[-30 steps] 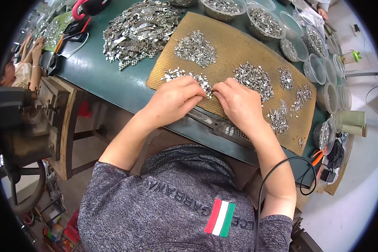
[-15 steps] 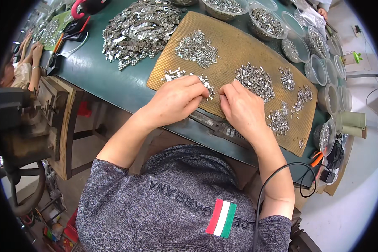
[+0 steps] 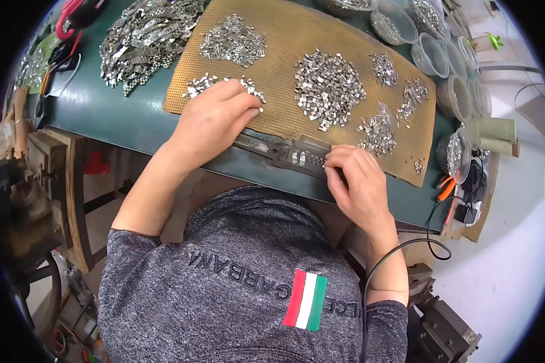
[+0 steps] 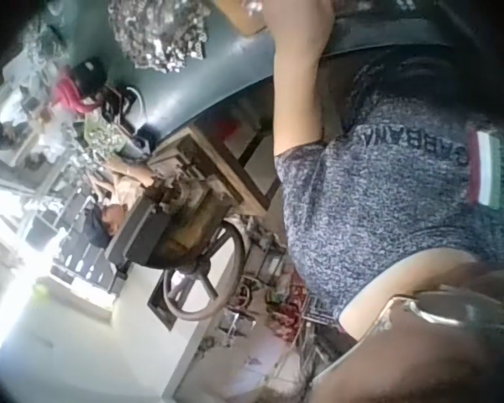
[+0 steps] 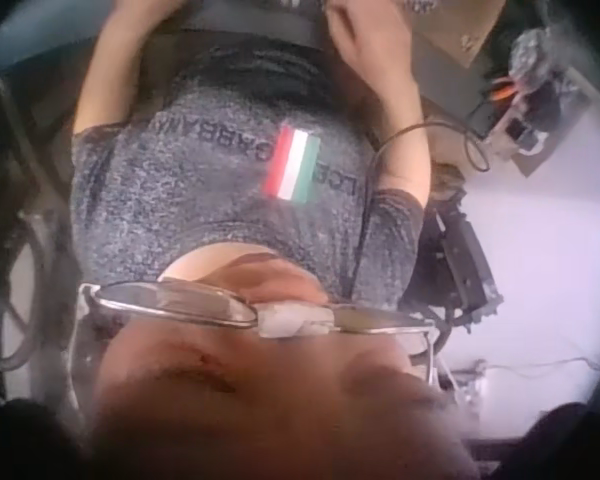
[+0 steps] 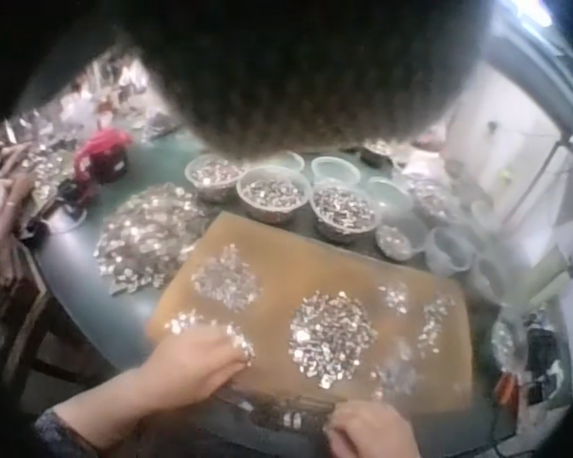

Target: The person arranges small metal pieces into a metal fixture by hand, places the fixture into a manual press machine, and turns the wheel to press the pieces before loading more metal pieces into the fixture.

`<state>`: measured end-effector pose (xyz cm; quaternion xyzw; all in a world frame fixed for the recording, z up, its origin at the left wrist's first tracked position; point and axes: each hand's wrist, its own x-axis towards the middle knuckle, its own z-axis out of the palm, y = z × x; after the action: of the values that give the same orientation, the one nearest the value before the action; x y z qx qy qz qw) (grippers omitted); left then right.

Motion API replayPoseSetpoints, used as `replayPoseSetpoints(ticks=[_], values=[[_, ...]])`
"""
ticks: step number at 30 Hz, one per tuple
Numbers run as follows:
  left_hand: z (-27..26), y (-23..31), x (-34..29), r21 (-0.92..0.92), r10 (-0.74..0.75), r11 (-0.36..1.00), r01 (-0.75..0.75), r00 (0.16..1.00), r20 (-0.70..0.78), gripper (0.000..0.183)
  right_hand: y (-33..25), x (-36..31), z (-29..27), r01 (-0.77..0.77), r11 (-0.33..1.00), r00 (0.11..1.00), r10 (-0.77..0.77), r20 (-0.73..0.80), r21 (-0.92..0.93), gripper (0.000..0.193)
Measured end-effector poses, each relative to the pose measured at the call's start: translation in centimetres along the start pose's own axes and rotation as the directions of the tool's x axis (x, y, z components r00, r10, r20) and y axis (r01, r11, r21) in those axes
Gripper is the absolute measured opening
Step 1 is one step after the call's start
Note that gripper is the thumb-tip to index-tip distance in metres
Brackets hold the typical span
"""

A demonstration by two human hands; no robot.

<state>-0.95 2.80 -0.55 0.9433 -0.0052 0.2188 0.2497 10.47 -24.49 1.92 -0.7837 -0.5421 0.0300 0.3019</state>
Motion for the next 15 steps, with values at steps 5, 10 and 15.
replayPoseSetpoints(ticks=[5,10,15], values=[[0.2,0.5,-0.1,0.031,-0.007,0.999,0.008,1.000,-0.021,0.009,-0.8,-0.6,1.3,-0.004,0.995,0.997,-0.004,-0.077,-0.104,0.018],[0.7,0.9,-0.2,0.056,-0.059,0.996,0.063,0.995,-0.076,0.010,-1.1,-1.1,1.7,0.029,0.982,0.992,-0.052,-0.119,-0.184,0.018],[0.7,0.8,-0.3,-0.008,-0.081,0.997,0.080,0.991,-0.110,0.010,-0.7,-1.3,1.6,0.063,0.984,0.990,-0.082,-0.112,-0.166,0.020]])
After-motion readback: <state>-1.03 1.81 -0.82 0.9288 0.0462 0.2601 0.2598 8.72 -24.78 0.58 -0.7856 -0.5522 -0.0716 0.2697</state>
